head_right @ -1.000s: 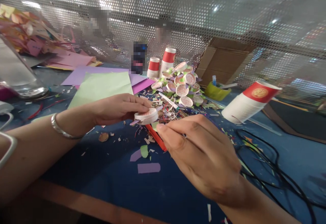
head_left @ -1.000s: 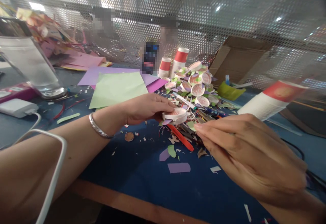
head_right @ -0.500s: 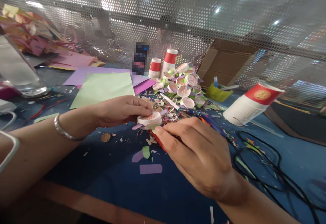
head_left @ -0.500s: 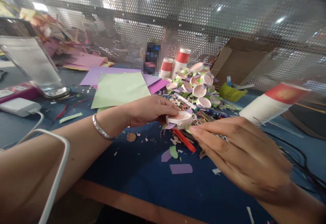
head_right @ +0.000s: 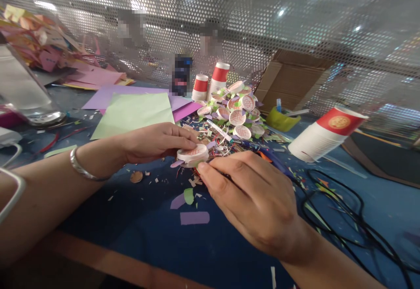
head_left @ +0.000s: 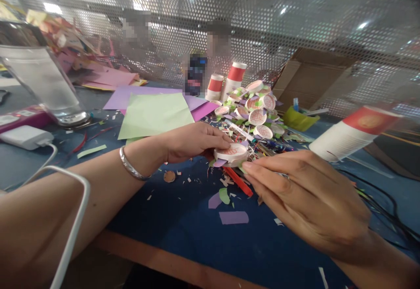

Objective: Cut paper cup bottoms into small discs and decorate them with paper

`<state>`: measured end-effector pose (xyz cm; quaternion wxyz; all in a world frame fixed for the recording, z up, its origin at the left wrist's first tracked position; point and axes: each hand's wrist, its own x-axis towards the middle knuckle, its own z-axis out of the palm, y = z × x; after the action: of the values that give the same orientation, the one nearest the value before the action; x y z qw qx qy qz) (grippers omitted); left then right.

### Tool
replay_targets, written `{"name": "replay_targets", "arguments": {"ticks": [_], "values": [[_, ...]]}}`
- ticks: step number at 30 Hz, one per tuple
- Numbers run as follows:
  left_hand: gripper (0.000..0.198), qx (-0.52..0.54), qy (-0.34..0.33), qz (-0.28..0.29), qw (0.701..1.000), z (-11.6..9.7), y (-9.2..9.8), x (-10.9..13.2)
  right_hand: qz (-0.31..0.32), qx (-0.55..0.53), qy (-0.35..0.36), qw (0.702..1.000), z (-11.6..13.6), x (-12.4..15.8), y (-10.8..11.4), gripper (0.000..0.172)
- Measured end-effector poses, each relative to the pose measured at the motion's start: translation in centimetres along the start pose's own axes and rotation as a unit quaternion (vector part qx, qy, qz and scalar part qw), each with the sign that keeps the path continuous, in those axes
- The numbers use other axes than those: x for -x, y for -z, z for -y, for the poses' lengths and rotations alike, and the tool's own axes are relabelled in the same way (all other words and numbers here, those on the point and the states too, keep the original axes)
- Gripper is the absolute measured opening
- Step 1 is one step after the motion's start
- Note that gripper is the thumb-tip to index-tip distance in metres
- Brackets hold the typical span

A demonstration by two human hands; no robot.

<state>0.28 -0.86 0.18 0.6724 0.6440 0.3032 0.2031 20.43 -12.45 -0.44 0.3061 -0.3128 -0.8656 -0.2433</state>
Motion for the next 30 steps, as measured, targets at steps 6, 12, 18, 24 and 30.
{"name": "replay_targets", "arguments": {"ticks": [6,12,18,24,30], "values": [[0.019,0.017,-0.021,-0.038,0.999,0.5,0.7,-0.5,0.009,-0.019,-0.003,1.000,0.4,0.2,0.0,0.033],[0.019,0.041,-0.016,-0.078,0.996,0.4,0.9,-0.7,0.124,-0.169,-0.008,0.978,0.5,0.6,-1.5,0.014],[0.017,0.042,-0.013,-0.082,0.996,0.2,0.8,-0.5,0.170,-0.177,-0.014,0.969,0.6,0.8,-2.0,0.014],[0.015,0.037,-0.015,-0.079,0.996,0.2,0.9,-0.5,0.166,-0.176,-0.011,0.970,0.5,0.7,-2.2,0.018],[0.017,0.032,-0.004,-0.091,0.995,0.0,0.7,-0.4,0.157,-0.185,-0.021,0.970,0.6,0.6,-2.2,0.018]]}}
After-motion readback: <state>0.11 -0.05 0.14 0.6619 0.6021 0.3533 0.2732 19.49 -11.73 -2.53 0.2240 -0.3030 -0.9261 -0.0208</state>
